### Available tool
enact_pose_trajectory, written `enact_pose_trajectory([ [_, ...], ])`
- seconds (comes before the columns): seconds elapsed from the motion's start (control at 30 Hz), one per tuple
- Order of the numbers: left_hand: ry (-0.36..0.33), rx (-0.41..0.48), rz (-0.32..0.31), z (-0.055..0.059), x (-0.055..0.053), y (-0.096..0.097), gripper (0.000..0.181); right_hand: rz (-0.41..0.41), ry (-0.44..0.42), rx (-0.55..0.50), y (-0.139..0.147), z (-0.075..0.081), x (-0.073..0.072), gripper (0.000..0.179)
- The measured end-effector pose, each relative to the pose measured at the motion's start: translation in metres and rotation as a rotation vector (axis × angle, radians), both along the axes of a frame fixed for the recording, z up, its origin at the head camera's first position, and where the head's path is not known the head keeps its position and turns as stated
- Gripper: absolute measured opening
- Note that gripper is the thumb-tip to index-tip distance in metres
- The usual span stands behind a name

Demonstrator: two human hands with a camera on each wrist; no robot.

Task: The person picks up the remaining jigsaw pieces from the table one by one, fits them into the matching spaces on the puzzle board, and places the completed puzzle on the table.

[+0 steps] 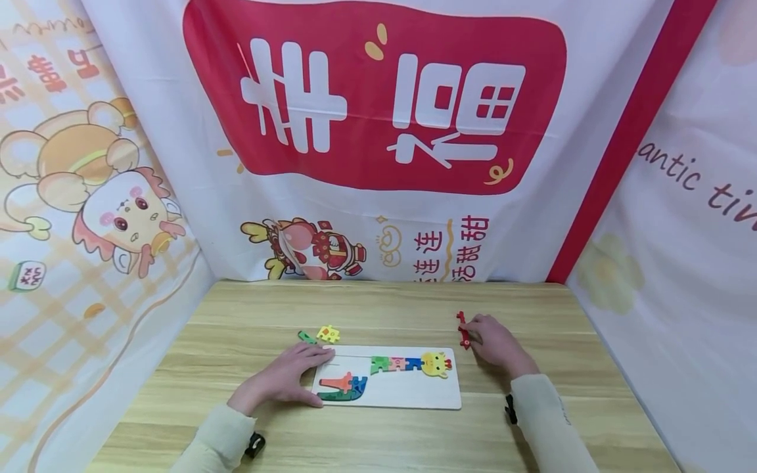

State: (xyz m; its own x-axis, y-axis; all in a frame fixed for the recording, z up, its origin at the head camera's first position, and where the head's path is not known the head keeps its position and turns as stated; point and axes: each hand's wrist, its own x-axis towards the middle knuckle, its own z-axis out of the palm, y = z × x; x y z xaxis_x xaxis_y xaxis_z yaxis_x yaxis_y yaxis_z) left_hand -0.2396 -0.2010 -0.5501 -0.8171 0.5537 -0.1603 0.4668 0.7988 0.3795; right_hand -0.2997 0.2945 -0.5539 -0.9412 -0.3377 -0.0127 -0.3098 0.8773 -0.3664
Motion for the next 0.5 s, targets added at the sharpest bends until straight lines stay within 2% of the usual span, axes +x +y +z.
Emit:
enact_pose_trajectory([
  [0.17, 0.004, -0.002, 0.001, 0.001, 0.000, 0.000, 0.106, 0.004, -0.003, -0.062, 0.003, 0.001, 0.002, 0.035],
  [0.3, 0.005, -0.010, 0.002, -0.001, -0.001, 0.000, 0.106, -0.015, -0.005, -0.133, 0.010, -0.003, 0.005, 0.051],
  [0.4, 0.002, -0.005, 0.002, -0.001, -0.001, 0.000, 0.106, -0.035, -0.064, -0.158, 0.014, -0.005, 0.004, 0.065],
  [0.5, -0.003, 0.003, 0.002, 0.000, -0.001, 0.000, 0.105, -0.040, -0.126, -0.154, 0.016, -0.005, 0.002, 0.064],
])
